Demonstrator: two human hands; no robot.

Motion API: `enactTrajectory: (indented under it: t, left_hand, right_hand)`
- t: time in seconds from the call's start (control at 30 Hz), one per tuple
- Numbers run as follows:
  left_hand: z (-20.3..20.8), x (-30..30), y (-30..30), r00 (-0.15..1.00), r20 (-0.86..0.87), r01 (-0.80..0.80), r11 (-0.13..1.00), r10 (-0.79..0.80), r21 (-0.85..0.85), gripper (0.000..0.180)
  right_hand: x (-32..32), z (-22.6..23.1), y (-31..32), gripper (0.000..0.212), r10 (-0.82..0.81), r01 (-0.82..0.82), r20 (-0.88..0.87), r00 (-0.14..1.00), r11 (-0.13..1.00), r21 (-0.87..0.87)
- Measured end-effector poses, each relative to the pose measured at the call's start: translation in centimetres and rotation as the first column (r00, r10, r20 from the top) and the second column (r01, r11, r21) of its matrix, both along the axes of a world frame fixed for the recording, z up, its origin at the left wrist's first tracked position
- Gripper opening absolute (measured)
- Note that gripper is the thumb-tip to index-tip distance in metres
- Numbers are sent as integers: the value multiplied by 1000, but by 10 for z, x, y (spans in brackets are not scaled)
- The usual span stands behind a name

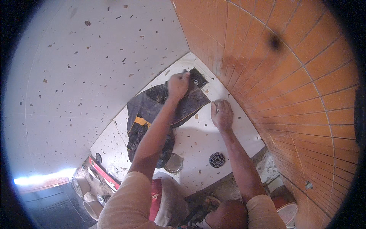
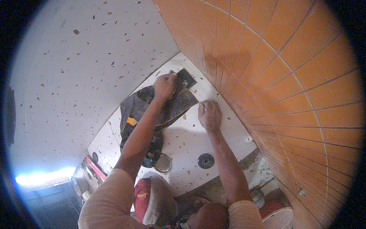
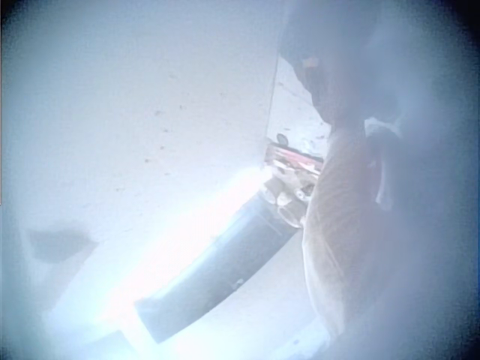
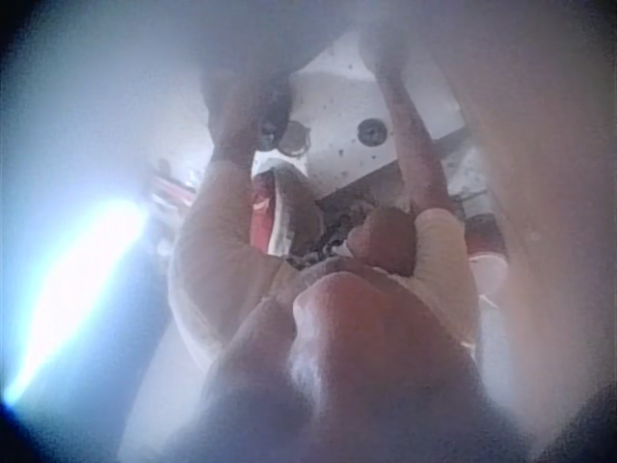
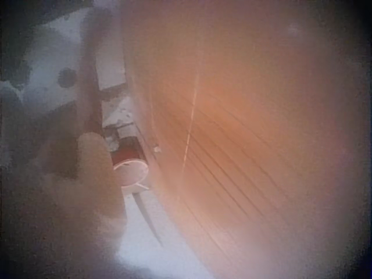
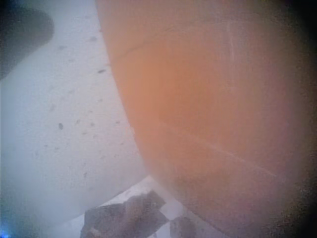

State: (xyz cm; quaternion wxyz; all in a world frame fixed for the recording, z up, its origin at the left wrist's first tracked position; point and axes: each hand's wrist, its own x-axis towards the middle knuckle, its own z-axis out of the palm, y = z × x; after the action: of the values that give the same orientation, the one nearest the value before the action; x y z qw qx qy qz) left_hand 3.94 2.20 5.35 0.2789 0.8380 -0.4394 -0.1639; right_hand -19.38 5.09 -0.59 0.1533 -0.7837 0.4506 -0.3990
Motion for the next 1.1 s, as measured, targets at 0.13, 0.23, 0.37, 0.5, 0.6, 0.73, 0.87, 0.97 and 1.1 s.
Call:
enactTrajectory:
  t: [0.13, 0.23, 0.37, 0.5, 0.6, 0.73, 0.87, 0.97, 1.1]
  left_hand:
    - [-48, -27, -22, 920, 379, 56, 989, -103, 134, 34]
    - [-58, -43, -28, 863, 467, 113, 974, -193, 195, 30]
    - [-53, -48, -23, 856, 435, 189, 952, -279, 239, 30]
    - [-22, -47, -6, 814, 340, 356, 867, -471, 349, 32]
    - [-11, -18, 27, 834, 397, 344, 923, -384, 171, 27]
    - [21, -2, 78, 956, 254, 154, 988, -148, -7, 20]
    - [80, 9, 128, 998, 61, 32, 914, -8, -404, 25]
    - [104, 28, 196, 990, -103, -126, 905, 92, -405, 27]
    - [143, 54, 285, 985, -91, -170, 916, 147, -363, 27]
  right_hand:
    - [5, 2, 2, 12, 17, -17, -16, 1000, 1000, 9]
    - [2, 1, -2, 11, 19, -18, -31, 999, 999, 29]
    - [3, -4, -4, 13, 6, -3, -117, 993, 1000, 25]
    - [-11, -34, -13, 23, -44, -33, -417, 908, 984, -177]
    - [5, -35, -9, 35, 7, -28, -463, 886, 999, -38]
    - [6, -2, 18, 37, 92, -10, -257, 962, 953, 304]
    - [-17, -42, -22, 38, 32, -1, -230, 973, 991, 132]
    - [-14, -54, -13, 38, 95, -70, -214, 972, 990, 119]
    - [-3, -31, -8, 35, 88, -62, -281, 956, 993, 102]
